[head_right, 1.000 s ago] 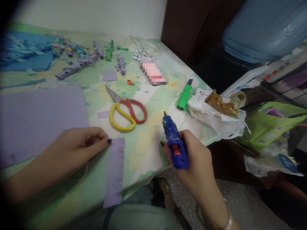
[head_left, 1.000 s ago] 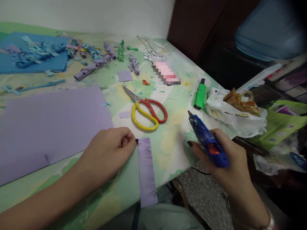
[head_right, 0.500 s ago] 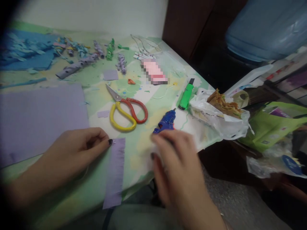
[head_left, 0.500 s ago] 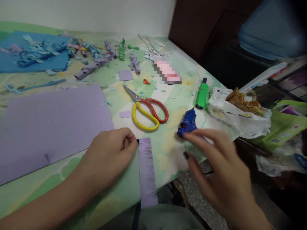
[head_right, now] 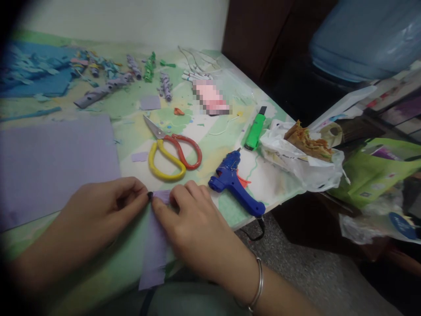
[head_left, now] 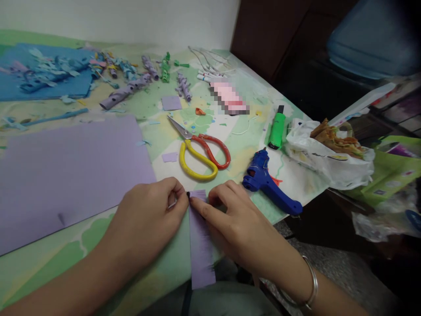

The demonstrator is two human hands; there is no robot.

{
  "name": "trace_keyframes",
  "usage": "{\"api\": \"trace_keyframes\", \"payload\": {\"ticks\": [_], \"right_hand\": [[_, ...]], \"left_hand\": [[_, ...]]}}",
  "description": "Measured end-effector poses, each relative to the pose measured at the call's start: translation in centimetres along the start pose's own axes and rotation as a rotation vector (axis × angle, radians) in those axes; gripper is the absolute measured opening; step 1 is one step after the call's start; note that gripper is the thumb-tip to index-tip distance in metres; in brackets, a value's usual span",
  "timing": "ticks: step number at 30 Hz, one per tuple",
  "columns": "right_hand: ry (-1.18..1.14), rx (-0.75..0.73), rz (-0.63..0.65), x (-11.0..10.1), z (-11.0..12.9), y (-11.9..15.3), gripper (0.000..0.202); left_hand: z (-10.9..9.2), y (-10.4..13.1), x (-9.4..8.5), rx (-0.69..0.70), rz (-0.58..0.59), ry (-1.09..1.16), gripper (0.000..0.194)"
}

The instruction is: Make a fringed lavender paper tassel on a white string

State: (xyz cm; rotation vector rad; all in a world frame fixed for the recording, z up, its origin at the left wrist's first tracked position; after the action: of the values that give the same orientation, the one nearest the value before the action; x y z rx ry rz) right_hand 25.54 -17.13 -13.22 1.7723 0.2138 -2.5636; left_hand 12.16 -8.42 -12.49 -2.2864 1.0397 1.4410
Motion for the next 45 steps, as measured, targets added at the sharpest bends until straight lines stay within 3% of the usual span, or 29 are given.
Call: {"api": "trace_keyframes", "payload": {"ticks": [5, 21, 40, 42, 45], "right_hand": [[0.0, -0.008, 0.005, 0.1, 0.0, -0.1, 0.034], [-0.22, 0.039, 0.063, -0.3, -0.7, -1.1, 0.032], [-0.176, -0.007, -0.024, 0.2, -0.7, -0.8, 0.033], [-0.186, -0.001, -0.021, 0.2, -0.8, -0.8, 0.032], [-0.209, 0.009, 0.004, 0.2, -1.0, -0.8, 0.032]], "left_hand": [[0.2, 0.2, 0.1, 0.029, -0.015, -0.014, 0.026], [0.2, -0.9, -0.6, -0.011, 0.117, -0.022, 0.023], [1.9, -1.4, -0.9, 0.005, 0.125, 0.157, 0.021], [2.1, -0.9, -0.9, 0.013, 0.107, 0.182, 0.02], [2.0, 0.2, -1.0, 0.131, -0.028, 0.136, 0.015]]}}
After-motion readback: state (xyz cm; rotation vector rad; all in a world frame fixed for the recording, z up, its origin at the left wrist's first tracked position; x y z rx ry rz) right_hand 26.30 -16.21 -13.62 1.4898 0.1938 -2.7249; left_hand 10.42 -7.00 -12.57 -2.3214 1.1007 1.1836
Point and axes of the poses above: each hand's wrist, its own y-axis away from the middle knuckle, its own x-axis out of the palm, z = x × y, the point moved 3 cm from there along -y, towards the middle knuckle, and after that the axes turned 14 degrees about x, right-handed, at the moved point
